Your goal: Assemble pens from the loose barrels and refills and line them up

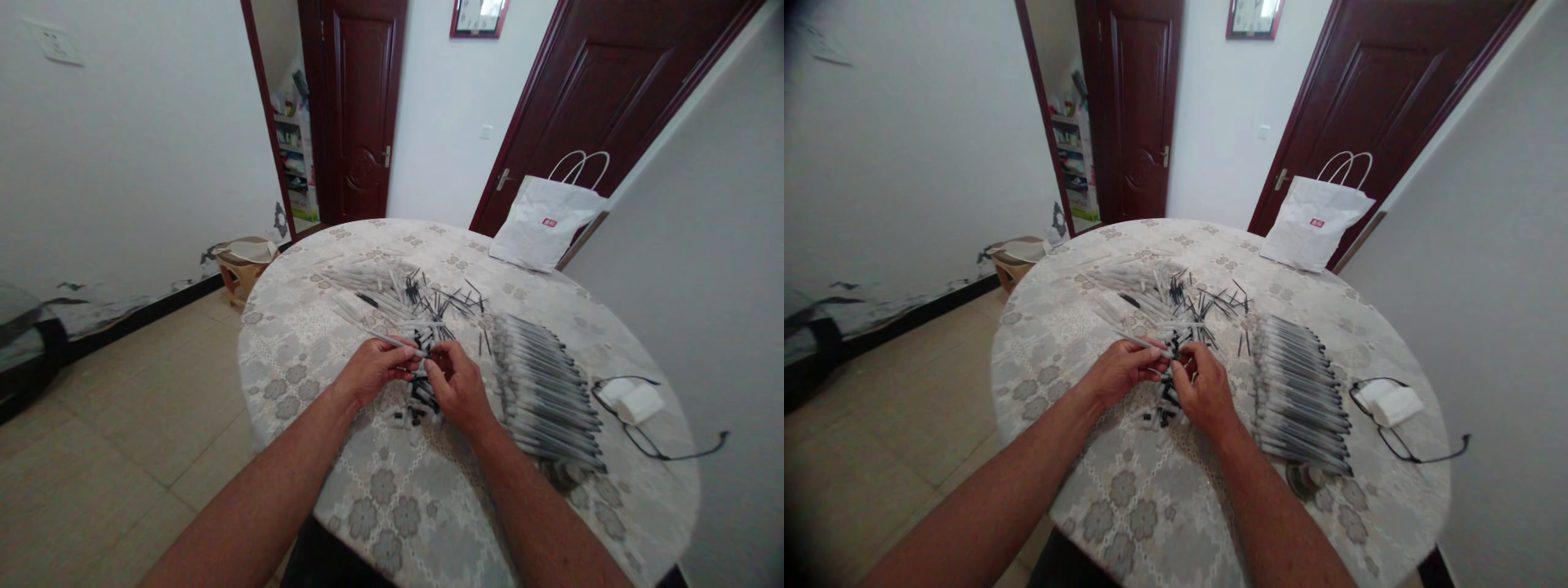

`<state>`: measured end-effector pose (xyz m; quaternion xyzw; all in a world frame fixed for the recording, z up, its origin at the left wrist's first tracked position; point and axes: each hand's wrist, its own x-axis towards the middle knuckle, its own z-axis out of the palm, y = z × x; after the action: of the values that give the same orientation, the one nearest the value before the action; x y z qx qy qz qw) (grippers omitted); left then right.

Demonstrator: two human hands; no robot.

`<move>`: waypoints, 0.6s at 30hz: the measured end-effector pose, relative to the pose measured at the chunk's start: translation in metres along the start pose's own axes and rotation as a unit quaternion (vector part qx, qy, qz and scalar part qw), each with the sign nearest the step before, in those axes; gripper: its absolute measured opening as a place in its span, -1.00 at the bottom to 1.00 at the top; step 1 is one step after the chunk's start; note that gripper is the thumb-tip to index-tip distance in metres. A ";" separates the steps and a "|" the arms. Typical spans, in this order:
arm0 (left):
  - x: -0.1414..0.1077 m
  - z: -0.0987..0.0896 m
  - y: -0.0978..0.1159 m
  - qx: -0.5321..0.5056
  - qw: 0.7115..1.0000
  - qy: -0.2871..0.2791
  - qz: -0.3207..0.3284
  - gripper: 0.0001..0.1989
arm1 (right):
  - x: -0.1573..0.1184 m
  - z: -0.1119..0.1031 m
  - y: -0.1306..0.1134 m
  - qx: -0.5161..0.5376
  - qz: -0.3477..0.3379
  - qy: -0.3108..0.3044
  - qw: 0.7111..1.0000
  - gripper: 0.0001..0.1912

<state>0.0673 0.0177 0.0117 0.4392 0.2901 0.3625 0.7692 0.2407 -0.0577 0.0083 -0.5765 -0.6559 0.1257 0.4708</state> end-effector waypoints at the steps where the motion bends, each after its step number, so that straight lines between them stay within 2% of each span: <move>1: 0.000 0.000 0.000 0.002 1.000 0.000 -0.001 -0.66 | 0.000 0.000 0.000 -0.008 -0.007 -0.002 1.000 -0.85; 3: -0.001 0.000 0.000 0.004 1.000 -0.002 -0.003 -0.65 | 0.000 0.001 0.000 -0.025 -0.013 -0.012 1.000 -0.86; 11: 0.001 -0.001 -0.003 0.005 1.000 -0.012 -0.008 -0.66 | -0.001 0.003 0.001 -0.028 0.030 -0.042 0.998 -0.63; 15: 0.000 0.000 -0.002 -0.001 1.000 -0.003 -0.001 -0.65 | -0.001 0.001 0.001 -0.005 0.021 -0.021 1.000 -0.79; 18: -0.001 0.001 -0.001 -0.004 1.000 0.001 0.000 -0.64 | -0.001 0.001 0.000 -0.013 -0.001 -0.014 1.000 -0.82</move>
<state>0.0681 0.0163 0.0113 0.4359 0.2889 0.3639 0.7707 0.2403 -0.0580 0.0073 -0.5804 -0.6644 0.1252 0.4539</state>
